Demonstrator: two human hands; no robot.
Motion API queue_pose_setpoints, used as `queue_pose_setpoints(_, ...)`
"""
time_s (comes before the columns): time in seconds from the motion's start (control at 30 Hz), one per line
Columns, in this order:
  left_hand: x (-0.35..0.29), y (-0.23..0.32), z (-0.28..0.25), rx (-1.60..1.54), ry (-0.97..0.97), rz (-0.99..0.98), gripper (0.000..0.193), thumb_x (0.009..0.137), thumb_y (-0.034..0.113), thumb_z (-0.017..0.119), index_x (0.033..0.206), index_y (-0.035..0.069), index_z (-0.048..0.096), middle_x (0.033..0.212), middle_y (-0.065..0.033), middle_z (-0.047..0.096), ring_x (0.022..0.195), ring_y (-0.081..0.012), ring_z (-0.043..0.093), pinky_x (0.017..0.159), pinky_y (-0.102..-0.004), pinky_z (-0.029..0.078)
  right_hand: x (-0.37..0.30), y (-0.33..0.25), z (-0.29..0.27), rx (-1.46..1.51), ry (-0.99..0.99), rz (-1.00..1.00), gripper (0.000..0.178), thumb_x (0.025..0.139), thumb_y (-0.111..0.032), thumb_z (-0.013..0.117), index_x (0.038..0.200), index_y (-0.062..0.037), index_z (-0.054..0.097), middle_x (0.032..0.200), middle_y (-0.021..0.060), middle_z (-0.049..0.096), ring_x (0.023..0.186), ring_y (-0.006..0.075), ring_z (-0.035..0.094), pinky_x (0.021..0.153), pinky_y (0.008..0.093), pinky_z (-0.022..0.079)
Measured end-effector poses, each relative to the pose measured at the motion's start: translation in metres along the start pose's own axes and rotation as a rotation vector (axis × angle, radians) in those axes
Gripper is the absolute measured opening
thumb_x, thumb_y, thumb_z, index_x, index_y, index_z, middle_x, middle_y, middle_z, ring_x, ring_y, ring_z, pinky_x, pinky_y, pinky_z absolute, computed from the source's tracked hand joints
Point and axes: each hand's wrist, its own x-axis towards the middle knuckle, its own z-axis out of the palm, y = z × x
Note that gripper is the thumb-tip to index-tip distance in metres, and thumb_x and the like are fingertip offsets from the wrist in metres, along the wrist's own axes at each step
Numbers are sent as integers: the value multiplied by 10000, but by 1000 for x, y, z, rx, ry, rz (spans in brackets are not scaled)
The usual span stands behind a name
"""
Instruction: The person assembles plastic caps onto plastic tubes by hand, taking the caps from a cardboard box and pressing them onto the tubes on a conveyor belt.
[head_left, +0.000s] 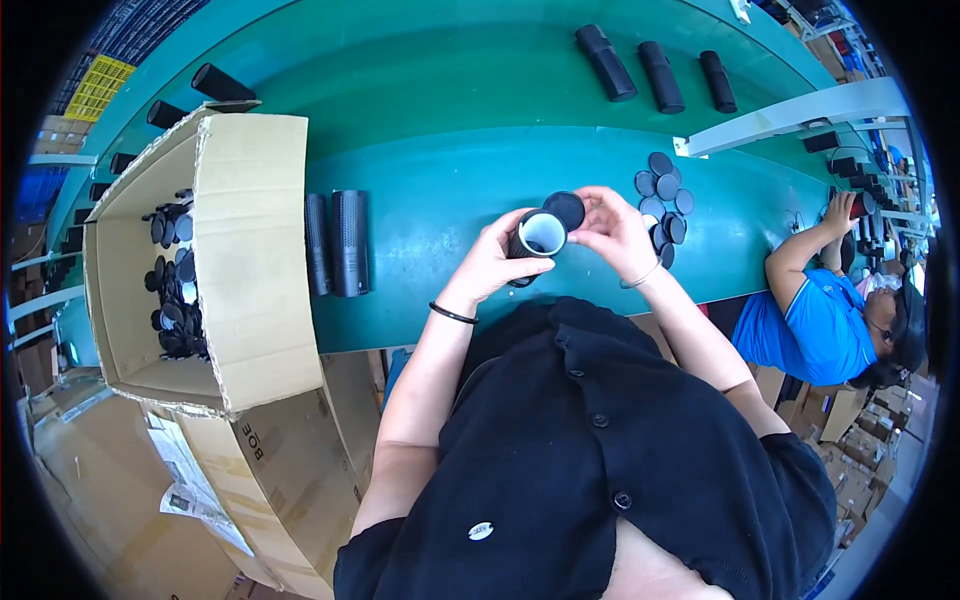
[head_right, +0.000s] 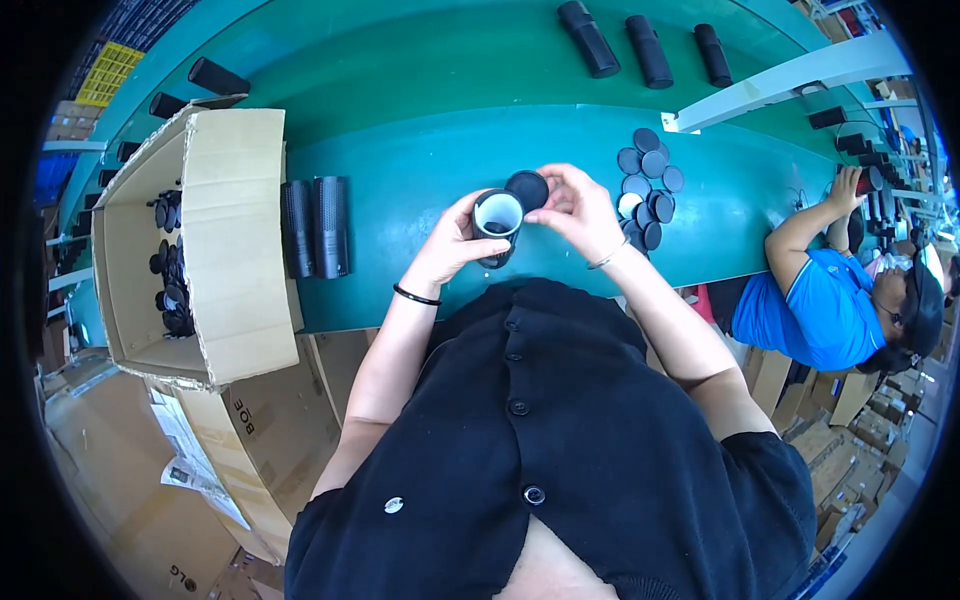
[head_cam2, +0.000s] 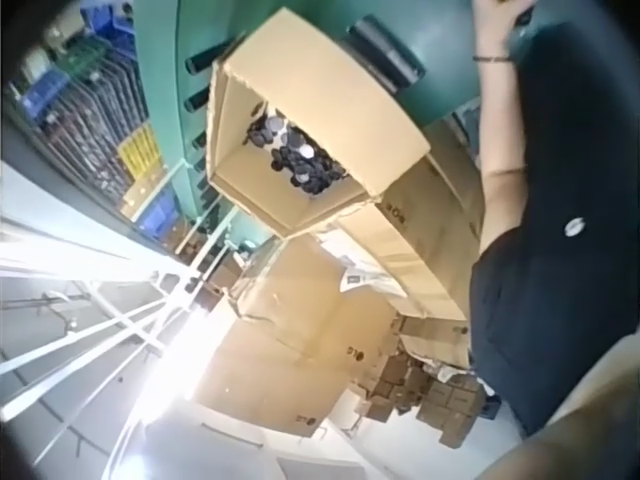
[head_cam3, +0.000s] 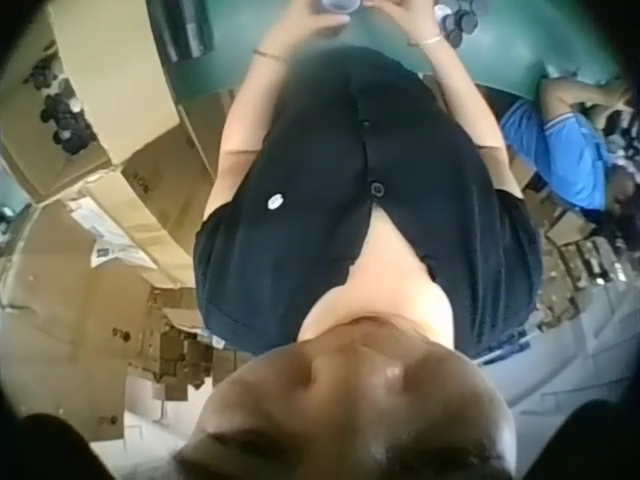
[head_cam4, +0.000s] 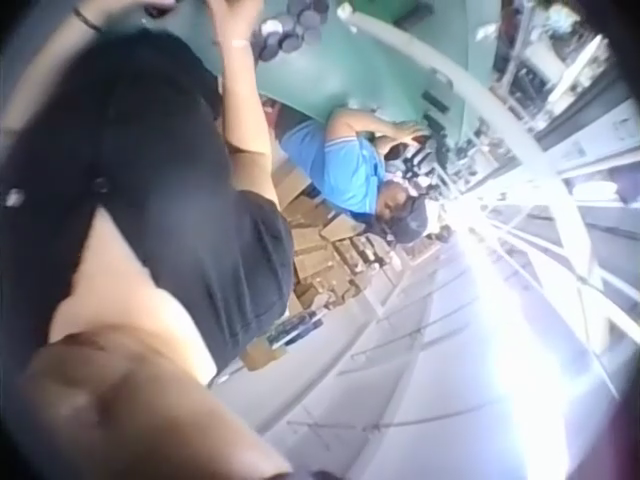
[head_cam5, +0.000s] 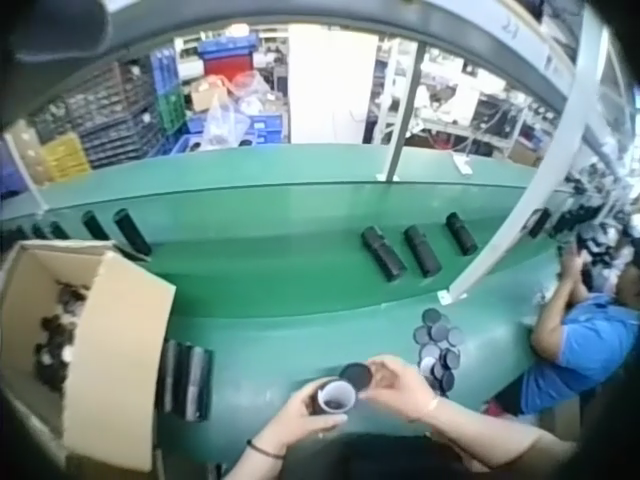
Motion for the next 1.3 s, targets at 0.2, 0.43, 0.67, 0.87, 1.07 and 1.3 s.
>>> queue_pose_setpoints(0.2, -7, -4, -1, -15, 7, -19, 659, 667, 50, 810, 1244, 2, 495, 1133, -49, 575, 1043, -130, 540, 907, -277, 449, 5, 2, -3, 905, -269, 505, 423, 922, -194, 584, 1285, -17, 460, 1078, 85, 578, 833, 157, 622, 734, 282, 539)
queue_pose_setpoints(0.43, -9, -6, -3, 44, 7, -17, 685, 661, 74, 819, 1258, 23, 487, 1129, -59, 579, 1050, -139, 538, 914, -289, 447, 3, 1, 2, 857, -475, 373, 464, 934, -256, 566, 1323, -29, 453, 1131, 86, 568, 926, 154, 597, 813, 283, 517)
queue_pose_setpoints(0.67, -11, -19, 1, 273, 130, 113, 724, 667, 145, 815, 1289, 53, 456, 1167, -99, 541, 1100, -200, 526, 947, -324, 431, -1, -51, 14, -78, -195, -164, 474, 821, -184, 675, 1260, -63, 546, 1132, 90, 570, 991, 204, 564, 852, 328, 483)
queue_pose_setpoints(0.87, -7, -27, -1, 380, 151, 93, 751, 652, 200, 791, 1300, 54, 442, 1250, -169, 464, 1169, -284, 484, 980, -373, 413, -6, -62, 28, -586, -159, -434, 505, 718, -133, 732, 1198, -49, 599, 1109, 125, 564, 1040, 271, 533, 882, 355, 455)
queue_pose_setpoints(1.07, -9, -28, -1, 357, 130, 90, 748, 643, 193, 784, 1298, 58, 447, 1246, -169, 472, 1177, -283, 477, 989, -377, 405, -7, -72, 24, -648, -276, -328, 488, 694, -105, 742, 1160, -27, 620, 1123, 131, 550, 1040, 290, 523, 894, 352, 450)
queue_pose_setpoints(1.3, -11, -27, 2, 441, 157, 194, 673, 685, 134, 758, 1276, 22, 457, 1158, -92, 559, 1045, -167, 543, 886, -310, 461, -10, -71, 23, -561, -245, -315, 493, 690, -65, 739, 1168, -32, 620, 1152, 121, 533, 1045, 274, 522, 901, 342, 452)
